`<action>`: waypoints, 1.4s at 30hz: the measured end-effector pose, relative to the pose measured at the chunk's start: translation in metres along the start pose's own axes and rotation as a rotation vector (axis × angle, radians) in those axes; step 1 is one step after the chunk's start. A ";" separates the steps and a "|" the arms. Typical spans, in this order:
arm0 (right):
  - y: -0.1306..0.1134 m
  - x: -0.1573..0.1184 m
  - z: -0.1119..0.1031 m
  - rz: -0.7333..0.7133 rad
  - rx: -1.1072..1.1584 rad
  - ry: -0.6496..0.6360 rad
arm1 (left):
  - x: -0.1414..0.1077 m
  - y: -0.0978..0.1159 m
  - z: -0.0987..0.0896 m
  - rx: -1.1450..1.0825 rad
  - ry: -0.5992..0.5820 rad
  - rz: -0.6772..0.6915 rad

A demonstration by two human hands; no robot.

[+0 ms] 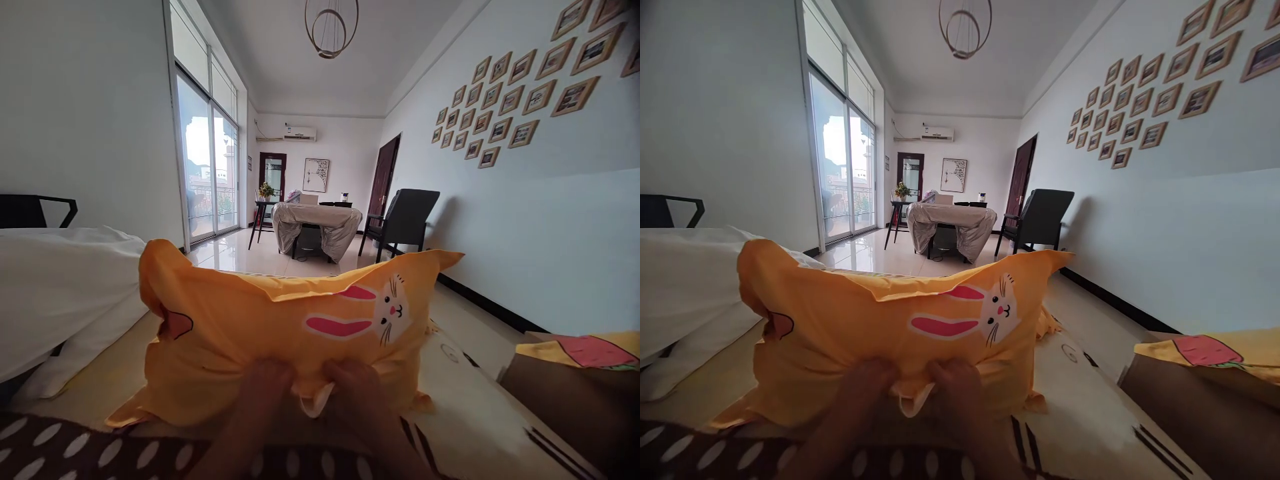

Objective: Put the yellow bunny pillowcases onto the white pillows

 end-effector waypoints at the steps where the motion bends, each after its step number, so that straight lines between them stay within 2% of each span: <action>1: -0.003 -0.002 0.003 -0.019 0.030 0.098 | -0.001 -0.002 0.004 -0.002 0.051 -0.001; 4: -0.013 -0.011 0.013 -0.084 0.076 0.363 | 0.000 -0.009 0.020 0.025 0.233 -0.004; 6: -0.018 -0.014 0.019 -0.129 0.069 0.453 | 0.001 -0.014 0.029 0.048 0.326 -0.007; 7: -0.019 -0.015 0.021 -0.145 0.057 0.458 | 0.002 -0.016 0.032 0.055 0.350 -0.009; 11: -0.010 -0.005 0.017 -0.083 0.050 0.337 | 0.003 -0.022 0.024 0.028 0.353 -0.037; 15: 0.019 0.009 -0.008 -0.139 0.100 0.155 | 0.002 -0.022 0.002 0.046 0.220 -0.106; 18: 0.046 0.012 -0.029 -0.142 -0.002 0.149 | 0.000 -0.020 -0.011 0.003 0.162 -0.057; 23: 0.074 0.013 -0.041 -0.080 -0.139 0.175 | -0.001 -0.029 -0.014 -0.041 0.224 0.009; 28: 0.083 0.017 -0.042 -0.089 0.014 0.095 | 0.000 -0.046 -0.007 -0.049 0.436 0.164; 33: 0.093 0.012 -0.055 -0.082 0.172 0.039 | -0.007 -0.074 -0.014 -0.092 0.636 0.257; 38: 0.100 0.011 -0.051 -0.029 0.260 0.010 | -0.022 -0.130 -0.023 0.065 0.713 0.142; 42: 0.104 0.020 -0.033 -0.043 0.318 0.133 | -0.026 -0.172 -0.009 0.078 0.809 0.050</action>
Point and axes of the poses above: each hand's wrist, its own x-axis towards the middle knuckle, its own z-axis out of the palm, y = z × x, the point moved 2 cm from there along x, towards the middle knuckle, and after that the axes turned 6 degrees about z, right-handed, at the moved point
